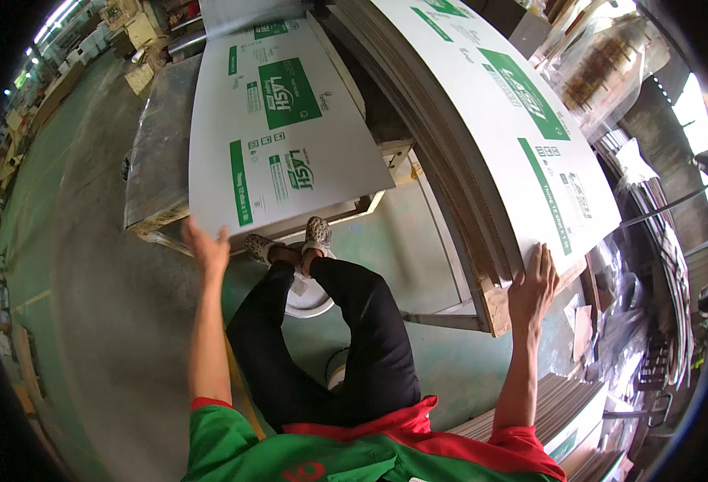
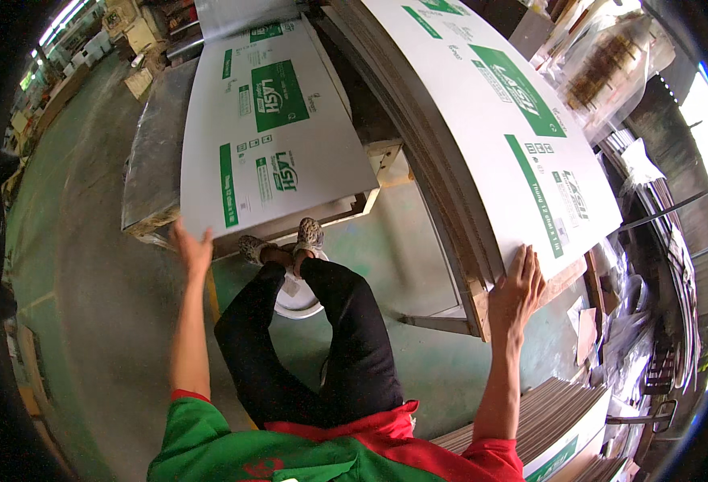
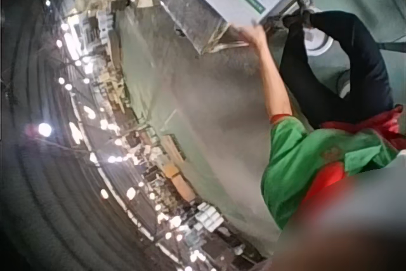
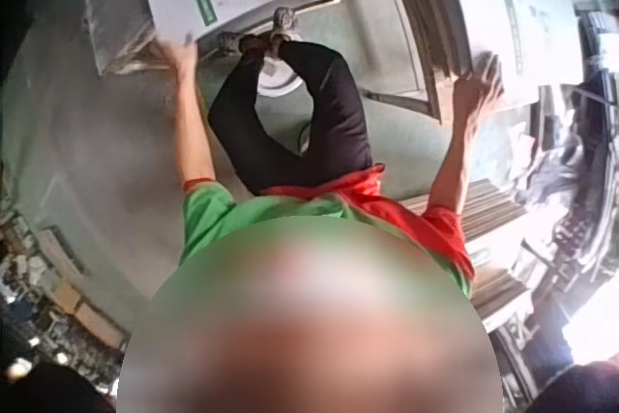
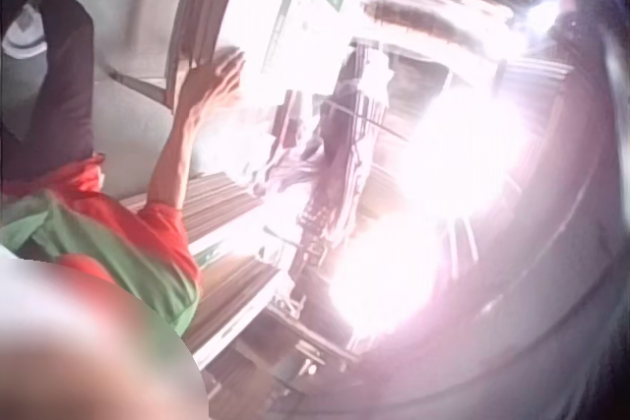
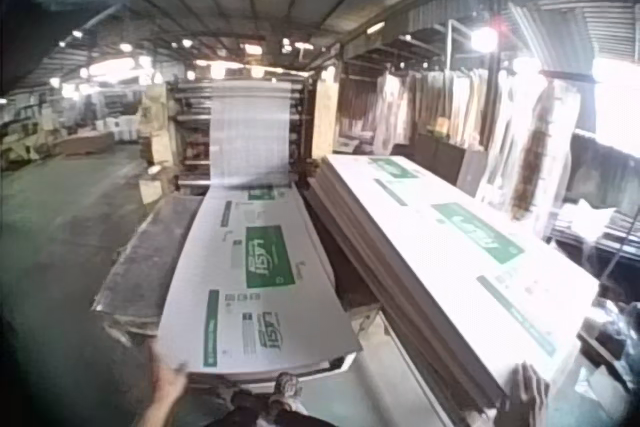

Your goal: The person repeatedly picks up flat white cardboard sheets with green branding from a table and stacks them on a growing pile to the right. The action is continuous and repetitive throughout the clip.

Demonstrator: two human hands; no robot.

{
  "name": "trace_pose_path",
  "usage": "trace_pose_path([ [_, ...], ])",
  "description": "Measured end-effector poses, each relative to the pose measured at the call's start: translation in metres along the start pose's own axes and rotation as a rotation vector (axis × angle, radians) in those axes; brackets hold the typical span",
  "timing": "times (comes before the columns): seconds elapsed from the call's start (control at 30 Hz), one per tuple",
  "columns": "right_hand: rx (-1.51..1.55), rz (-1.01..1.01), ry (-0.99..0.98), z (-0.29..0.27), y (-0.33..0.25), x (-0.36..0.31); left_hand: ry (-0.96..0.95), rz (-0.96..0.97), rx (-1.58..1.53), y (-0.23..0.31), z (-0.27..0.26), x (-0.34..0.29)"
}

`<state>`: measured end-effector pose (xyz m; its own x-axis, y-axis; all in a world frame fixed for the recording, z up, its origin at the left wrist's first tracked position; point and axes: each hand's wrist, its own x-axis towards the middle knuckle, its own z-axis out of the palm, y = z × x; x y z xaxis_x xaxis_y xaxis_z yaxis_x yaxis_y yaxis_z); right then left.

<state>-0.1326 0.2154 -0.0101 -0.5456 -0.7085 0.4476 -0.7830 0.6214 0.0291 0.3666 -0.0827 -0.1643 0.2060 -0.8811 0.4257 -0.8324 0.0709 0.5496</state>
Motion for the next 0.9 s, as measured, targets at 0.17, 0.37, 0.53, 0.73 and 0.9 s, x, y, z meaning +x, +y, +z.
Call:
trace_pose_path([
  [0.17,0.084,-0.169,0.18,-0.064,0.074,-0.009,-0.57,0.085,-0.537,0.16,-0.078,-0.134],
  [0.37,0.509,-0.996,0.212,-0.145,0.029,-0.129,-1.363,-0.335,-1.898,0.283,-0.184,-0.245],
  [0.53,0.607,-0.101,0.482,-0.127,0.181,-0.212,-0.951,-0.388,-1.459,0.244,-0.24,-0.317],
  [0.73,1.327,1.02,0.098,-0.099,0.313,-0.265,-1.019,-0.52,-1.474,0.141,-0.321,-0.45],
  [0.9,1.428,0.375,-0.056,-0.072,0.262,-0.269,-0.607,-0.88,-1.094,0.099,-0.355,-0.489],
])
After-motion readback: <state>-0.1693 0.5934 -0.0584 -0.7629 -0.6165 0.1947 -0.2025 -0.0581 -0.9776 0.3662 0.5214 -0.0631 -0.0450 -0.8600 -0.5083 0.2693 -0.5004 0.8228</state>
